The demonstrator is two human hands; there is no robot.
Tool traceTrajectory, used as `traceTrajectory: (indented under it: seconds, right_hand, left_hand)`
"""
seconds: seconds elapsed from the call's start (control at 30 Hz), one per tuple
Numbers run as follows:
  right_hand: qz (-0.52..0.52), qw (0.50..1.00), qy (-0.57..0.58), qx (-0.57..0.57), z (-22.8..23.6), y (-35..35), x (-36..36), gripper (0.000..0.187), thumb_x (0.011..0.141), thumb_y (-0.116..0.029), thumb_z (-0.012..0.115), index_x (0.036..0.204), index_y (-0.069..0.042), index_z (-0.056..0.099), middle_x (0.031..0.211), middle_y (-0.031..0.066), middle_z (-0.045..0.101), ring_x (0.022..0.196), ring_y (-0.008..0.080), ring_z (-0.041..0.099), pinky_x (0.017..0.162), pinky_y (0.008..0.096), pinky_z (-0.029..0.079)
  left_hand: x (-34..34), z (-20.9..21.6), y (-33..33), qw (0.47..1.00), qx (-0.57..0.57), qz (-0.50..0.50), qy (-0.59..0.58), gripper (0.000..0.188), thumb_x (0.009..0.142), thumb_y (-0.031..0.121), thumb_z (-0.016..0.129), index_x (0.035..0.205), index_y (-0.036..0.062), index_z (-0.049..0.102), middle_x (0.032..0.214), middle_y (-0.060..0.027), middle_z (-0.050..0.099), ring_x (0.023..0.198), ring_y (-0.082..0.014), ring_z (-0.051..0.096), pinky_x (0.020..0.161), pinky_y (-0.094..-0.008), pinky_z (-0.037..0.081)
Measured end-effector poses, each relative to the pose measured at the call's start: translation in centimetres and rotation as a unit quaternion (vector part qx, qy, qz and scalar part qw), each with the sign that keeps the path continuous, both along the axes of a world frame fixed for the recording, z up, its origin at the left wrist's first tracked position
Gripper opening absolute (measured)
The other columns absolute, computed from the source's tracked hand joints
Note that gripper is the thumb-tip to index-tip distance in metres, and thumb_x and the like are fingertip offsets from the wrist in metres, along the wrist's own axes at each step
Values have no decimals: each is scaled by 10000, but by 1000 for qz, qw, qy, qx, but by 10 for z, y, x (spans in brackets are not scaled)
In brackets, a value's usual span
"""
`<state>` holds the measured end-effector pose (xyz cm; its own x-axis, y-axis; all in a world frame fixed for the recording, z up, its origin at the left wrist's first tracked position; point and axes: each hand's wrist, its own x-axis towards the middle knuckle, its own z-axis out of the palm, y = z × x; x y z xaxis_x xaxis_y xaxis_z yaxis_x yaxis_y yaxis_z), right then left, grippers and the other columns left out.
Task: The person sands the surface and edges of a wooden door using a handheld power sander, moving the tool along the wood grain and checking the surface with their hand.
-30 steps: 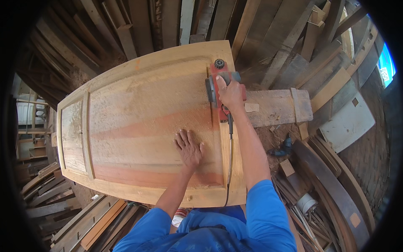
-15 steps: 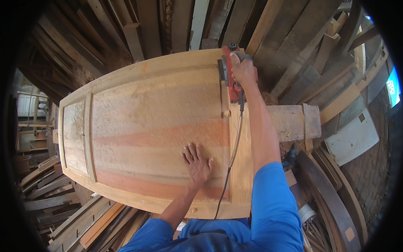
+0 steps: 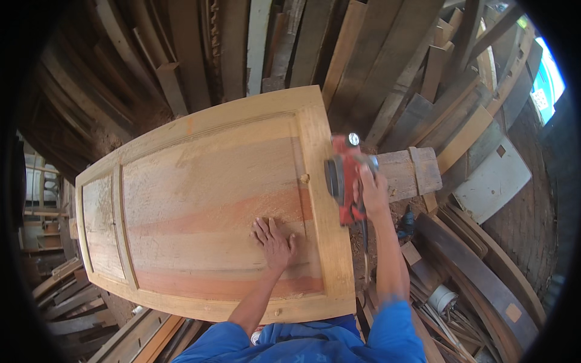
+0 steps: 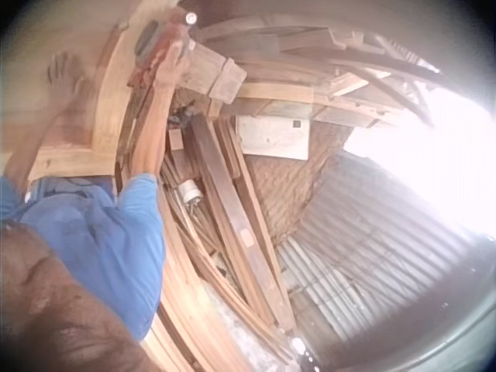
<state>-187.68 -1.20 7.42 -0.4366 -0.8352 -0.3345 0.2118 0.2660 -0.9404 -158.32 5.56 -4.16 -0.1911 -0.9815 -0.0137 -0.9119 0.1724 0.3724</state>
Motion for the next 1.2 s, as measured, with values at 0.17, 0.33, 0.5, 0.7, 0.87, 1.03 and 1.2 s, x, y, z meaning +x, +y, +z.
traceTrajectory:
  seconds: [0.17, 0.33, 0.5, 0.7, 0.87, 1.03, 1.2]
  right_hand:
    - [-50, 997, 37, 45, 17, 134, -16, 367, 1066, -363, 545, 1129, -8, 612, 678, 16, 576, 508, 87, 524, 470, 252, 417]
    - [-103, 990, 69, 70, 21, 230, -23, 398, 1063, -391, 540, 1143, -7, 600, 681, 20, 568, 519, 98, 523, 488, 255, 418]
    - [-173, 974, 70, 129, 11, 290, -13, 515, 1045, -505, 558, 1149, -1, 589, 678, 22, 563, 522, 101, 524, 492, 251, 420]
    - [-195, 965, 59, 163, 2, 320, 3, 617, 1016, -591, 563, 1147, 11, 594, 669, 15, 558, 529, 99, 536, 487, 249, 424]
    - [-131, 970, 94, 180, 9, 326, 5, 444, 1058, -493, 506, 1054, -61, 607, 661, -16, 577, 533, 81, 549, 468, 265, 421]
    - [-124, 977, 65, 160, 17, 316, 7, 471, 1053, -504, 535, 1118, -47, 626, 686, -18, 565, 568, 72, 522, 510, 257, 414]
    - [-108, 988, 60, 97, 24, 329, 1, 499, 1052, -508, 551, 1118, -19, 624, 705, 0, 572, 578, 74, 522, 523, 251, 416]
  left_hand:
    - [-82, 36, -112, 959, 26, -278, -39, 821, 998, 450, 506, 1554, -110, 282, 1677, -304, 159, 1573, -458, 89, 1281, -545, 39]
    - [-139, -14, -264, 950, -33, -265, -164, 821, 1031, 482, 406, 1596, -83, 215, 1688, -260, 194, 1582, -413, 116, 1291, -518, 82]
    - [-167, 2, -330, 952, -37, -202, -227, 782, 1047, 463, 379, 1589, -84, 239, 1681, -241, 232, 1567, -419, 160, 1283, -519, 93]
    - [-167, 4, -323, 952, -39, -198, -232, 761, 1045, 443, 391, 1565, -101, 275, 1668, -260, 246, 1556, -442, 167, 1278, -534, 85]
    - [-151, -18, -248, 938, -40, -265, -222, 821, 1031, 475, 423, 1568, -121, 250, 1653, -274, 272, 1550, -436, 190, 1284, -518, 84]
    - [-107, 17, -68, 902, 27, -394, -173, 883, 1016, 520, 450, 1596, -97, 197, 1690, -290, 135, 1585, -436, 46, 1296, -497, 24]
    - [-78, 46, 99, 837, 156, -501, -153, 1150, 865, 742, 571, 1625, -31, 187, 1705, -278, 68, 1581, -462, -15, 1277, -561, -30]
